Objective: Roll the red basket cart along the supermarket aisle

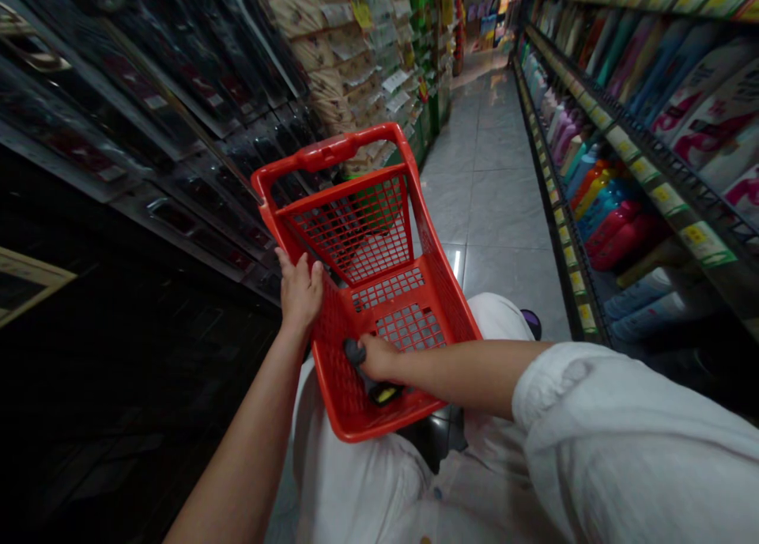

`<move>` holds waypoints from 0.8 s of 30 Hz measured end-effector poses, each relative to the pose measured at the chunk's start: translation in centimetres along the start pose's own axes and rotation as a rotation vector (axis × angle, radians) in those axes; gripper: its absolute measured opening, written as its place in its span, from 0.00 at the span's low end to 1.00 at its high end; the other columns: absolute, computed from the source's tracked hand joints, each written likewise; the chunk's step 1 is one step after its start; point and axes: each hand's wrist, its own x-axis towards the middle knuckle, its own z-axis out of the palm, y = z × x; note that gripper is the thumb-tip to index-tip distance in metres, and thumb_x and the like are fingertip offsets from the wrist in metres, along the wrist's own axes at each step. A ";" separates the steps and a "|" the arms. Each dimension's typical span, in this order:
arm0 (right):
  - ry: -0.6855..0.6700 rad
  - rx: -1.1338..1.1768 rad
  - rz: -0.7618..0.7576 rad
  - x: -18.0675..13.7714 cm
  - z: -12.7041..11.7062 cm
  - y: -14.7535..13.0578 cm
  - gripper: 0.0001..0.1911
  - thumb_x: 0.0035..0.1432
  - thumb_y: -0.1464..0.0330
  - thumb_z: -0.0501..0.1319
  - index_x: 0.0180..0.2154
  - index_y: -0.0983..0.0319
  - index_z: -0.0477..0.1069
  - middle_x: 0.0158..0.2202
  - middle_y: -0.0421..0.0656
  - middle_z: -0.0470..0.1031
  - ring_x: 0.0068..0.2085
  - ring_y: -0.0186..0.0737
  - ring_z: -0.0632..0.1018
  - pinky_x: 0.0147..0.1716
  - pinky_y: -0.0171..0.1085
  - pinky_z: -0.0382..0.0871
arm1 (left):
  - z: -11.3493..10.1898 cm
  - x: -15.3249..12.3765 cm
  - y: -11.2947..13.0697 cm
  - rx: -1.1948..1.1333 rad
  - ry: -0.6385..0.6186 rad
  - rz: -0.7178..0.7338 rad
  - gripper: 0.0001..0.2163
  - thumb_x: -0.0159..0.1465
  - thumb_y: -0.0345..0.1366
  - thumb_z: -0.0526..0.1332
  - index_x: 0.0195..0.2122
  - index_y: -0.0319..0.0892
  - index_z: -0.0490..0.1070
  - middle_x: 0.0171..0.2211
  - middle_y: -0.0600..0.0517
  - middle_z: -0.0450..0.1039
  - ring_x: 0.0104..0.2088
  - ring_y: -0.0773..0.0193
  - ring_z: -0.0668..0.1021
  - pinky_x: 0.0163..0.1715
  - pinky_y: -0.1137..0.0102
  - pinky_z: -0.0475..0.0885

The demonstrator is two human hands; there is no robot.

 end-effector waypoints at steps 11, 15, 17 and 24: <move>-0.046 0.220 -0.236 0.7 -2.0 -1.6 0.18 0.40 0.80 0.62 0.36 0.59 0.66 0.32 0.34 0.69 0.36 0.35 0.73 0.36 0.32 0.68 | -0.1 0.1 0.2 -0.005 -0.020 -0.001 0.26 0.69 0.48 0.49 0.60 0.33 0.65 0.72 0.31 0.35 0.69 0.41 0.56 0.65 0.49 0.57; -0.225 -0.202 0.099 -0.7 -1.6 -0.4 0.14 0.38 0.79 0.63 0.30 0.59 0.67 0.22 0.34 0.66 0.28 0.38 0.72 0.29 0.37 0.66 | -0.4 0.0 0.4 0.018 -0.035 -0.005 0.26 0.69 0.47 0.50 0.60 0.32 0.64 0.71 0.30 0.35 0.69 0.40 0.56 0.64 0.49 0.57; -0.304 -0.281 0.193 -1.1 -1.8 -0.6 0.12 0.39 0.77 0.65 0.28 0.59 0.67 0.21 0.35 0.65 0.25 0.39 0.71 0.27 0.38 0.65 | -0.5 0.0 0.5 0.037 -0.043 -0.013 0.26 0.69 0.46 0.50 0.60 0.31 0.64 0.71 0.29 0.35 0.69 0.40 0.55 0.64 0.49 0.57; -0.510 -0.018 -0.146 -1.6 -5.1 -2.0 0.15 0.40 0.74 0.69 0.33 0.61 0.71 0.27 0.32 0.68 0.30 0.33 0.70 0.29 0.30 0.64 | -0.1 0.2 0.3 0.016 -0.025 -0.011 0.26 0.69 0.47 0.49 0.60 0.32 0.65 0.71 0.31 0.35 0.69 0.42 0.53 0.65 0.49 0.56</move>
